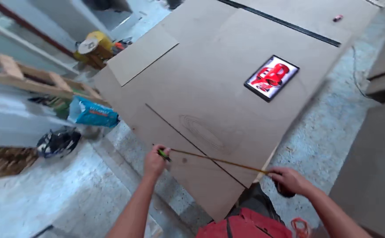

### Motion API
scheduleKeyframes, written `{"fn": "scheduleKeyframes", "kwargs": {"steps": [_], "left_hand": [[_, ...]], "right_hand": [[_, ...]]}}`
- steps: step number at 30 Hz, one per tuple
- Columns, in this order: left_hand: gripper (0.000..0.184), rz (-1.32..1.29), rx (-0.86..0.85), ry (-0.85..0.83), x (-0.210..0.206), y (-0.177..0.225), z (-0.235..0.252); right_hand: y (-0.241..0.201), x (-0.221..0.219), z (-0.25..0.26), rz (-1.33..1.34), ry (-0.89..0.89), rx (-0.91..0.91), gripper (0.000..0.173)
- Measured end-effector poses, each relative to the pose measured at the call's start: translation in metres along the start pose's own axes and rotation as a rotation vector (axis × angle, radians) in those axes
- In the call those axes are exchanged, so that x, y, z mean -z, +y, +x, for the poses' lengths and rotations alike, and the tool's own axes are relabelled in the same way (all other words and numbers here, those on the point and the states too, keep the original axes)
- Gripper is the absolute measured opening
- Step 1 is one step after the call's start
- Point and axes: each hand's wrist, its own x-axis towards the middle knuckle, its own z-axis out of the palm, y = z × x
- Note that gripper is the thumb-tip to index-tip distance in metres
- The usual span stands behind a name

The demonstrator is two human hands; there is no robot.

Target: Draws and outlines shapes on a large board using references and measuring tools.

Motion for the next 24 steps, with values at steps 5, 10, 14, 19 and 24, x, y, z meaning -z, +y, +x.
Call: {"fn": "scheduleKeyframes", "kwargs": {"steps": [5,10,14,19,24], "left_hand": [[0.032,0.173,-0.17,0.087,0.02,0.085,0.113],[0.029,0.301,-0.195,0.117,-0.02,0.155,0.168],[0.027,0.399,-0.22,0.045,-0.044,0.163,0.206],[0.027,0.451,-0.267,-0.014,-0.06,0.168,0.252],[0.034,0.416,-0.32,-0.053,-0.068,0.151,0.331]], "right_hand": [[0.022,0.028,-0.005,0.1,0.244,-0.135,0.027],[0.032,0.057,0.014,0.159,0.291,-0.156,0.024],[0.039,0.063,0.022,0.217,0.315,-0.164,0.021],[0.028,0.068,0.032,0.27,0.333,-0.229,0.019],[0.016,0.066,0.045,0.244,0.33,-0.269,0.023]]}}
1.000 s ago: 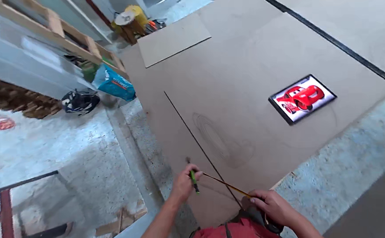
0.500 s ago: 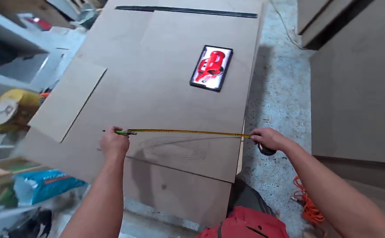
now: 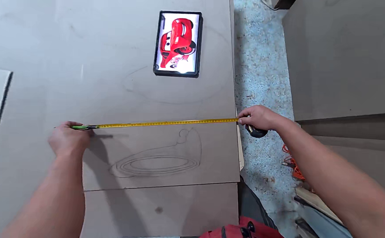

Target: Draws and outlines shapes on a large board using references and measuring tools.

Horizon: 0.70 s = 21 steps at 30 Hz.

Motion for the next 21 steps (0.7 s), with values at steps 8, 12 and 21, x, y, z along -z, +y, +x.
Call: {"fn": "scheduleKeyframes", "kwargs": {"steps": [8,12,21], "left_hand": [[0.034,0.004,0.048,-0.09,0.028,0.034,-0.015],[0.032,-0.239,-0.2,-0.073,0.006,-0.034,0.032],[0.028,-0.139,-0.227,-0.131,0.019,-0.013,0.017]], "right_hand": [[-0.022,-0.007,-0.006,-0.09,0.072,-0.08,0.026],[-0.027,-0.008,-0.008,-0.131,0.057,-0.106,0.023],[-0.032,-0.004,-0.006,-0.15,0.041,-0.115,0.024]]}}
